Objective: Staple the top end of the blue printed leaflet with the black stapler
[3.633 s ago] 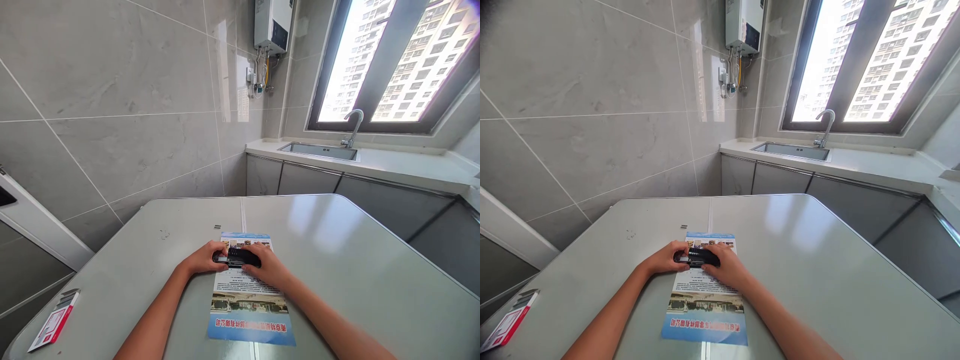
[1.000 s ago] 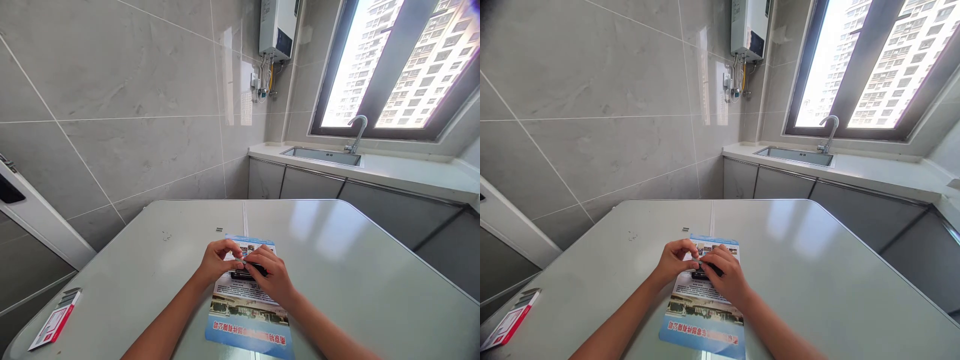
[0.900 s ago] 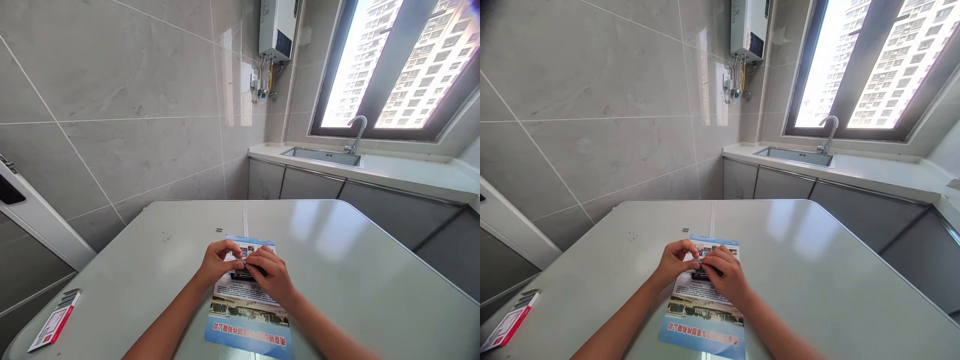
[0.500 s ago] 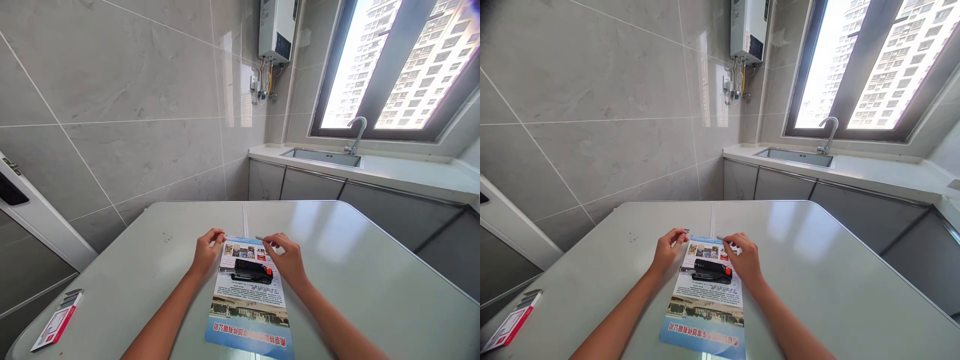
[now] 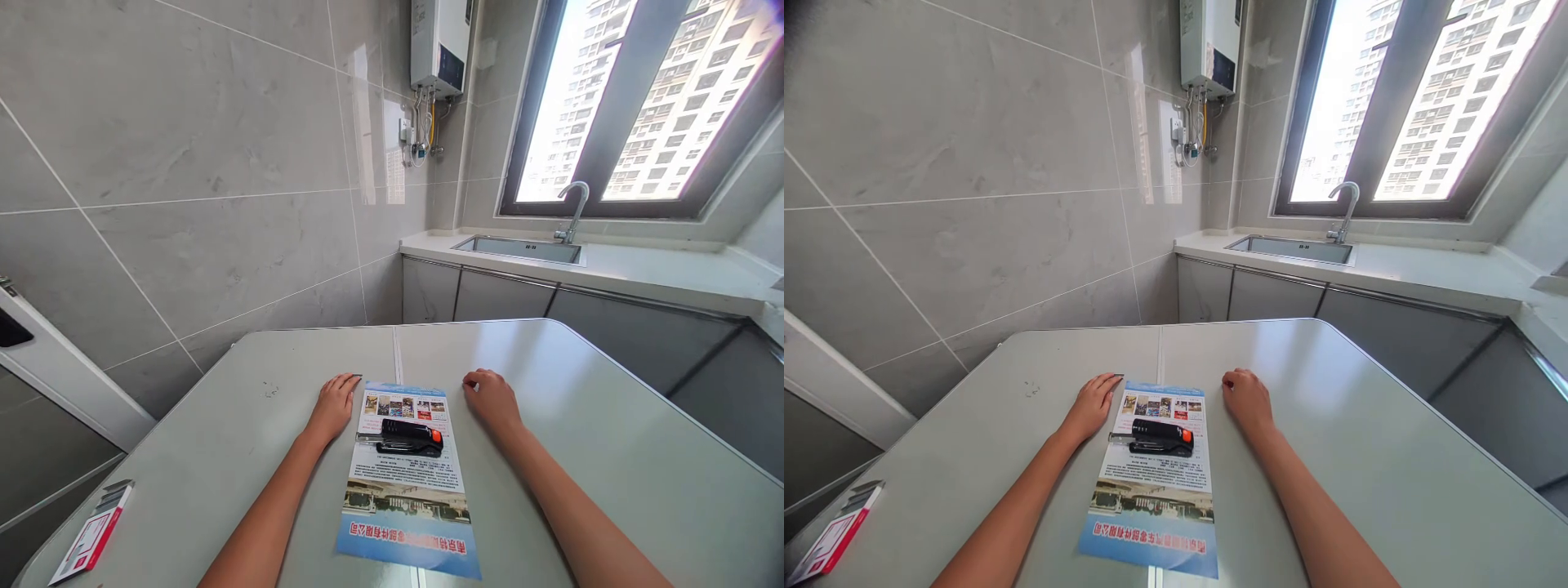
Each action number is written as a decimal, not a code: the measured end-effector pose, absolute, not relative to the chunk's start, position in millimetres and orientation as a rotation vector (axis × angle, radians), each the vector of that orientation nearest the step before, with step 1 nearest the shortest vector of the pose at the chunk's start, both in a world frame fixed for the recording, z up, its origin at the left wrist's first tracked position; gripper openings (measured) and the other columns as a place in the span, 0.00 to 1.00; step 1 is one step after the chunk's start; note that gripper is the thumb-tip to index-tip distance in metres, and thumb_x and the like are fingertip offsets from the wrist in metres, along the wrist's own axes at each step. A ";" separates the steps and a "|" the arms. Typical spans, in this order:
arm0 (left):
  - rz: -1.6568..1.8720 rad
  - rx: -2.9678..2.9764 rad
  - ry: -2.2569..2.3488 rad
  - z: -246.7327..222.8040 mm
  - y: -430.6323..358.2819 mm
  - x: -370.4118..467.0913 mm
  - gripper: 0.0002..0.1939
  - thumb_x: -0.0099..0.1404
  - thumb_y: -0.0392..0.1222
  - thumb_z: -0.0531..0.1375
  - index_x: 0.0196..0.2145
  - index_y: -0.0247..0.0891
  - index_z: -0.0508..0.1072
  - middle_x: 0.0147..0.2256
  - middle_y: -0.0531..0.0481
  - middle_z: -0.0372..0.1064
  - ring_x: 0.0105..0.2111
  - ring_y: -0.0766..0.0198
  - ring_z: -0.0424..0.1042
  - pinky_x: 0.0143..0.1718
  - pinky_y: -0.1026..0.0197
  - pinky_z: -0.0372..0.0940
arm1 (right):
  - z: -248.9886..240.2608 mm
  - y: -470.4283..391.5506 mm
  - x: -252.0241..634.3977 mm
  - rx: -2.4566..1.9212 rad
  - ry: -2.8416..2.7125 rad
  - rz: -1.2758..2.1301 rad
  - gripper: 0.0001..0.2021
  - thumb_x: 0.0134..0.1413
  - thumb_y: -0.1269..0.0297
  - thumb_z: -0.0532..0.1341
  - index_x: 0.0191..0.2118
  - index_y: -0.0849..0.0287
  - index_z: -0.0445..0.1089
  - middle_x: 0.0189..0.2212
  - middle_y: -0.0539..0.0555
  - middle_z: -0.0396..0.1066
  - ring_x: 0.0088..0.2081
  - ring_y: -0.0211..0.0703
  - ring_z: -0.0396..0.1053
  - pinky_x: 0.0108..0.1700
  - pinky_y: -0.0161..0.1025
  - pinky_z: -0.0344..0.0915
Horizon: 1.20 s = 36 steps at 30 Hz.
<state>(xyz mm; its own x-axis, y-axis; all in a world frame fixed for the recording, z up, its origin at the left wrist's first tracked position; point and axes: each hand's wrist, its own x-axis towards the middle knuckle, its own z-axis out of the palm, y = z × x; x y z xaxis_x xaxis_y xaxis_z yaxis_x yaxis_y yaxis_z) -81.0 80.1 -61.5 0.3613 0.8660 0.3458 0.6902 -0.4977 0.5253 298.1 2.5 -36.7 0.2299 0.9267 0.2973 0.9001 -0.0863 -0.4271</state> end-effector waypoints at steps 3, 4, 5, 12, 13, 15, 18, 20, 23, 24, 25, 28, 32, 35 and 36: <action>0.767 2.483 1.484 -53.2 76.2 -80.0 0.19 0.69 0.32 0.53 0.53 0.41 0.75 0.54 0.42 0.71 0.55 0.51 0.69 0.60 0.46 0.61 | -37.8 3.5 296.7 -1.992 -1.701 0.105 0.12 0.56 0.72 0.57 0.32 0.56 0.79 0.33 0.54 0.77 0.38 0.46 0.71 0.39 0.39 0.59; 0.752 2.501 1.506 -50.8 75.2 -79.8 0.17 0.70 0.32 0.53 0.51 0.41 0.75 0.52 0.42 0.71 0.53 0.52 0.70 0.58 0.47 0.63 | -38.7 4.2 297.4 -1.989 -1.704 0.114 0.12 0.57 0.72 0.57 0.33 0.56 0.79 0.34 0.54 0.77 0.38 0.46 0.71 0.39 0.39 0.60; 0.743 2.512 1.518 -48.8 74.3 -79.6 0.15 0.70 0.32 0.53 0.48 0.40 0.75 0.50 0.42 0.71 0.51 0.52 0.71 0.56 0.48 0.64 | -39.9 5.0 298.5 -1.985 -1.706 0.122 0.13 0.57 0.72 0.56 0.34 0.56 0.79 0.35 0.54 0.77 0.39 0.46 0.71 0.39 0.39 0.61; 0.713 2.519 1.477 -39.9 69.1 -77.3 0.10 0.67 0.29 0.54 0.38 0.41 0.73 0.42 0.48 0.76 0.46 0.54 0.72 0.49 0.51 0.63 | -49.3 9.8 304.1 -1.926 -1.733 0.145 0.15 0.61 0.70 0.55 0.42 0.57 0.79 0.43 0.57 0.75 0.49 0.49 0.71 0.48 0.41 0.64; 0.724 2.509 1.483 -39.3 68.6 -77.1 0.09 0.67 0.29 0.55 0.38 0.41 0.73 0.40 0.48 0.76 0.45 0.54 0.72 0.48 0.51 0.63 | -50.3 9.9 303.5 -1.918 -1.729 0.148 0.15 0.61 0.70 0.54 0.44 0.57 0.79 0.44 0.58 0.75 0.49 0.50 0.71 0.49 0.41 0.65; 0.771 2.459 1.476 -39.5 68.4 -76.9 0.09 0.66 0.30 0.56 0.40 0.41 0.72 0.39 0.49 0.75 0.44 0.54 0.73 0.47 0.52 0.64 | -50.4 9.6 300.5 -1.885 -1.688 0.156 0.16 0.59 0.70 0.55 0.48 0.58 0.77 0.46 0.59 0.73 0.48 0.50 0.72 0.49 0.42 0.65; 0.883 2.344 1.413 -43.2 70.3 -76.3 0.13 0.67 0.31 0.56 0.47 0.40 0.72 0.40 0.48 0.73 0.42 0.57 0.73 0.46 0.55 0.66 | -43.4 6.1 289.6 -1.708 -1.629 0.203 0.15 0.59 0.66 0.58 0.50 0.57 0.75 0.46 0.58 0.71 0.40 0.46 0.71 0.45 0.43 0.67; 0.949 2.303 1.350 -45.4 71.0 -74.9 0.13 0.70 0.33 0.54 0.49 0.39 0.73 0.42 0.46 0.71 0.42 0.58 0.73 0.46 0.56 0.67 | -34.1 0.6 277.3 -1.493 -1.696 0.295 0.11 0.62 0.61 0.60 0.46 0.56 0.76 0.43 0.56 0.71 0.36 0.44 0.69 0.42 0.43 0.66; 1.011 2.280 1.267 -43.3 68.0 -70.4 0.13 0.74 0.38 0.51 0.44 0.39 0.76 0.42 0.45 0.70 0.41 0.58 0.72 0.45 0.56 0.67 | -19.5 -12.8 253.4 -1.143 -1.883 0.520 0.13 0.67 0.54 0.57 0.43 0.55 0.76 0.42 0.56 0.71 0.37 0.43 0.69 0.41 0.41 0.66; 1.029 2.262 1.248 -41.1 65.9 -68.5 0.14 0.75 0.39 0.50 0.43 0.39 0.76 0.42 0.45 0.71 0.41 0.58 0.72 0.45 0.57 0.67 | -16.0 -18.0 245.0 -1.048 -1.950 0.593 0.14 0.67 0.53 0.57 0.46 0.55 0.75 0.44 0.57 0.72 0.39 0.44 0.69 0.43 0.41 0.67; 1.043 2.235 1.235 -38.3 63.3 -66.6 0.14 0.75 0.40 0.49 0.42 0.39 0.75 0.41 0.46 0.72 0.40 0.59 0.72 0.44 0.57 0.67 | -13.6 -23.3 236.8 -0.974 -2.028 0.646 0.16 0.65 0.51 0.60 0.49 0.55 0.74 0.47 0.57 0.72 0.42 0.46 0.70 0.46 0.42 0.67; 1.083 2.146 1.231 -28.9 54.8 -61.7 0.14 0.75 0.40 0.48 0.43 0.40 0.74 0.40 0.47 0.74 0.39 0.59 0.72 0.43 0.58 0.65 | -12.8 -36.4 216.3 -0.935 -2.261 0.674 0.25 0.55 0.52 0.69 0.56 0.54 0.70 0.51 0.58 0.72 0.49 0.52 0.70 0.52 0.46 0.66; 1.115 2.024 1.223 -16.7 43.6 -58.8 0.13 0.74 0.41 0.48 0.43 0.40 0.72 0.41 0.48 0.73 0.40 0.59 0.71 0.43 0.59 0.64 | -19.9 -41.6 203.2 -1.107 -2.258 0.609 0.18 0.56 0.65 0.67 0.53 0.55 0.71 0.45 0.56 0.74 0.47 0.51 0.71 0.51 0.46 0.66; 1.086 1.949 1.152 -7.4 35.8 -57.1 0.12 0.75 0.44 0.49 0.42 0.41 0.71 0.39 0.50 0.72 0.39 0.61 0.70 0.42 0.60 0.64 | -23.5 -37.6 204.5 -1.119 -2.140 0.574 0.19 0.55 0.69 0.67 0.53 0.55 0.71 0.45 0.56 0.75 0.47 0.50 0.71 0.50 0.45 0.65; 1.085 1.942 1.128 -4.5 33.7 -56.2 0.13 0.76 0.46 0.49 0.42 0.41 0.71 0.39 0.50 0.72 0.39 0.61 0.70 0.42 0.61 0.64 | -24.0 -35.9 206.3 -1.126 -2.098 0.552 0.20 0.54 0.70 0.66 0.54 0.54 0.70 0.46 0.56 0.75 0.47 0.50 0.70 0.50 0.46 0.65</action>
<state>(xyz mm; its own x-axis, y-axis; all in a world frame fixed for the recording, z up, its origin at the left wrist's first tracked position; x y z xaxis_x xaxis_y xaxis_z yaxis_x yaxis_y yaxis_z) -56.2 33.7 -4.5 0.2918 0.8954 0.3363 0.3706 -0.4299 0.8233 206.3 -35.9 -24.0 -0.3920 0.8435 0.3672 0.5534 0.5351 -0.6383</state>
